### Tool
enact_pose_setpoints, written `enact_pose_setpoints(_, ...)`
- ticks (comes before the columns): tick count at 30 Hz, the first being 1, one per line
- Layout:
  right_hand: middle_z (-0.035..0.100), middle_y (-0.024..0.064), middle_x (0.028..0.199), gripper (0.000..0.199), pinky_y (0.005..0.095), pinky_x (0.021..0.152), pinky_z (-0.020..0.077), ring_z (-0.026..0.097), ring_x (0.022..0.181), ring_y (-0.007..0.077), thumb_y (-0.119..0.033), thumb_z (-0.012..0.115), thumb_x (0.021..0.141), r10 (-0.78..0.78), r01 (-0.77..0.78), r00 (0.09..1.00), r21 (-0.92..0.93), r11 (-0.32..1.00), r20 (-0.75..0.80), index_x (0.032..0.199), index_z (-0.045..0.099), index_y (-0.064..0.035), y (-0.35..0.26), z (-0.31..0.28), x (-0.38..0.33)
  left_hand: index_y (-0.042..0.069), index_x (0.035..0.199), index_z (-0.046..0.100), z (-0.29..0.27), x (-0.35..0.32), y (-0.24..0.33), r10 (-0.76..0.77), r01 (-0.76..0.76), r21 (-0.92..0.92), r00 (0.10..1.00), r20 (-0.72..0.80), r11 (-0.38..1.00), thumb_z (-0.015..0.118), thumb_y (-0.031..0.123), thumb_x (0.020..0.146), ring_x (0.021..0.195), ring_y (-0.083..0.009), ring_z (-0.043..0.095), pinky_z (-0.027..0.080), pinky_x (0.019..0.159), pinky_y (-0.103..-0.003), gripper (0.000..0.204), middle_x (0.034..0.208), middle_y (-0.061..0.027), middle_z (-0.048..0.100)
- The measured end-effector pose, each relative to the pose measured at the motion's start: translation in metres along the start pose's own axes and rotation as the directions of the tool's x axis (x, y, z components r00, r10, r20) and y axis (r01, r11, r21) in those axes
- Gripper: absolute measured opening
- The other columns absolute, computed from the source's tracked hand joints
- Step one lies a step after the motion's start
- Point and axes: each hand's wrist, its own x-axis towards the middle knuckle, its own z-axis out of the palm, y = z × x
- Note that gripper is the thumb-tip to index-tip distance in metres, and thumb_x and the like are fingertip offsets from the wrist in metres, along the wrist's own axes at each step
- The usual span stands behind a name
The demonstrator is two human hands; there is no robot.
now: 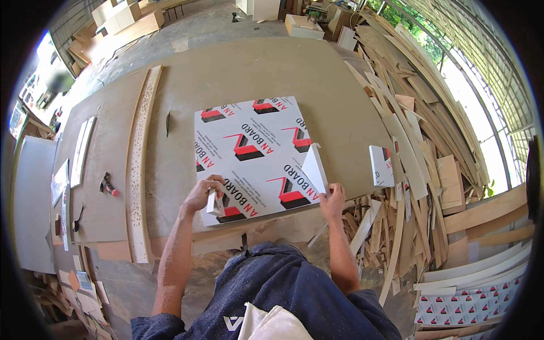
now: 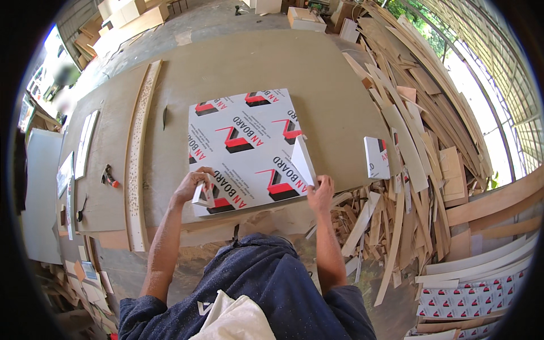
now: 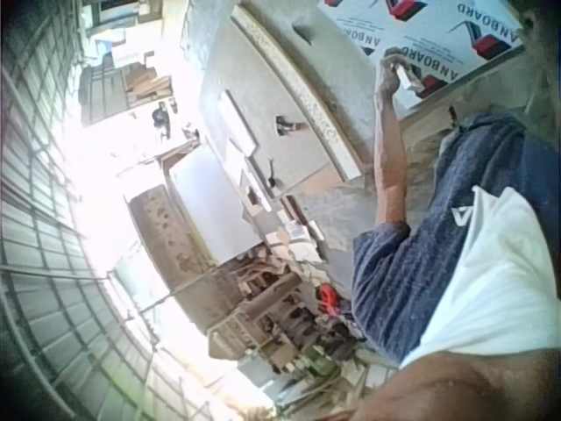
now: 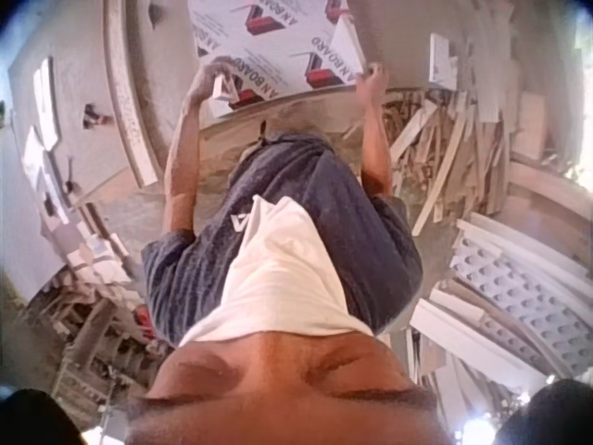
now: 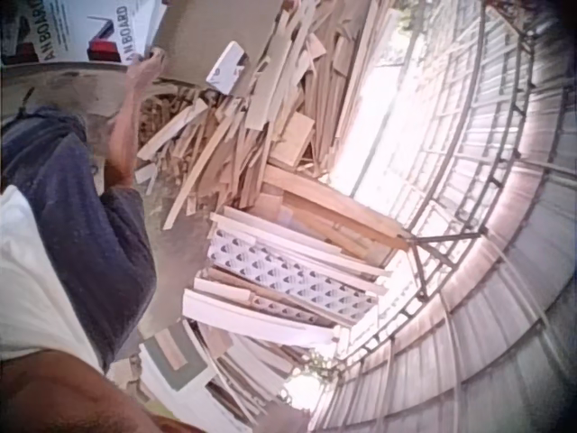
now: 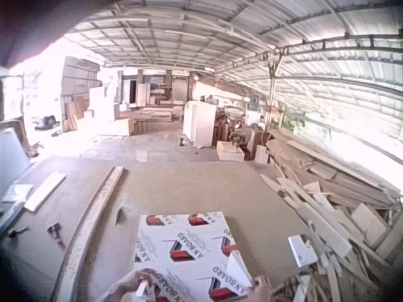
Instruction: The person assembles a small wooden box by hand. They pick up triangular board pieces, align them with a larger base board, and fit them together to form a box structure. The person handles the pieces individually, checking alignment and fit without using any tools.
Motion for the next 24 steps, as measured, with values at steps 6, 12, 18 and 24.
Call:
enact_pose_setpoints(6, 0.062, 0.0187, 0.101, 0.036, 0.0511, 0.091, 0.0471, 0.059, 0.102, 0.0386, -0.006, 0.072, 0.079, 0.07, -0.085, 0.975, 0.06, 0.995, 0.209, 0.109, 0.053, 0.0009, -0.007, 0.004, -0.012, 0.009, 0.105, 0.075, 0.001, -0.007, -0.005, -0.077, 0.077, 0.009, 0.996, -0.041, 0.997, 0.069, 0.003, 0.089, 0.15, -0.031, 0.038, 0.034, 0.12, -0.042, 0.019, 0.147, -0.0157, 0.057)
enact_pose_setpoints(12, 0.063, 0.0224, 0.112, 0.047, 0.0525, 0.093, 0.0489, 0.06, 0.11, 0.0419, -0.019, 0.074, 0.085, 0.053, -0.046, 0.953, -0.031, 0.998, 0.298, 0.12, 0.052, 0.0021, -0.012, -0.009, 0.007, 0.012, 0.158, 0.04, 0.017, -0.031, 0.004, -0.086, 0.042, -0.221, 0.977, -0.193, 0.974, 0.077, 0.005, 0.087, 0.158, -0.0283, 0.016, 0.029, 0.123, -0.042, 0.081, 0.17, -0.0194, 0.02)
enact_pose_setpoints(18, 0.065, 0.0239, 0.108, 0.042, 0.052, 0.097, 0.0454, 0.06, 0.104, 0.0423, -0.018, 0.072, 0.084, -0.016, 0.008, 0.993, 0.066, 0.998, 0.121, 0.116, 0.056, 0.0031, 0.01, 0.015, 0.036, 0.008, 0.162, 0.028, 0.042, -0.068, 0.02, -0.048, 0.087, 0.078, 0.911, -0.409, 0.993, 0.084, 0.015, 0.075, 0.159, -0.03, 0.01, 0.021, 0.126, -0.044, 0.104, 0.17, -0.0203, 0.018)
enact_pose_setpoints(24, 0.072, 0.0026, 0.089, 0.021, 0.0405, 0.093, 0.043, 0.059, 0.094, 0.0271, 0.003, 0.066, 0.074, -0.15, 0.136, 0.984, 0.136, 0.981, 0.099, 0.088, 0.069, -0.012, -0.019, -0.016, 0.072, 0.002, 0.156, 0.033, 0.102, -0.08, 0.048, -0.19, 0.164, -0.103, 0.724, -0.663, 0.981, 0.092, 0.025, 0.066, 0.147, -0.0321, 0.035, 0.031, 0.12, -0.046, 0.11, 0.16, -0.0218, 0.036)
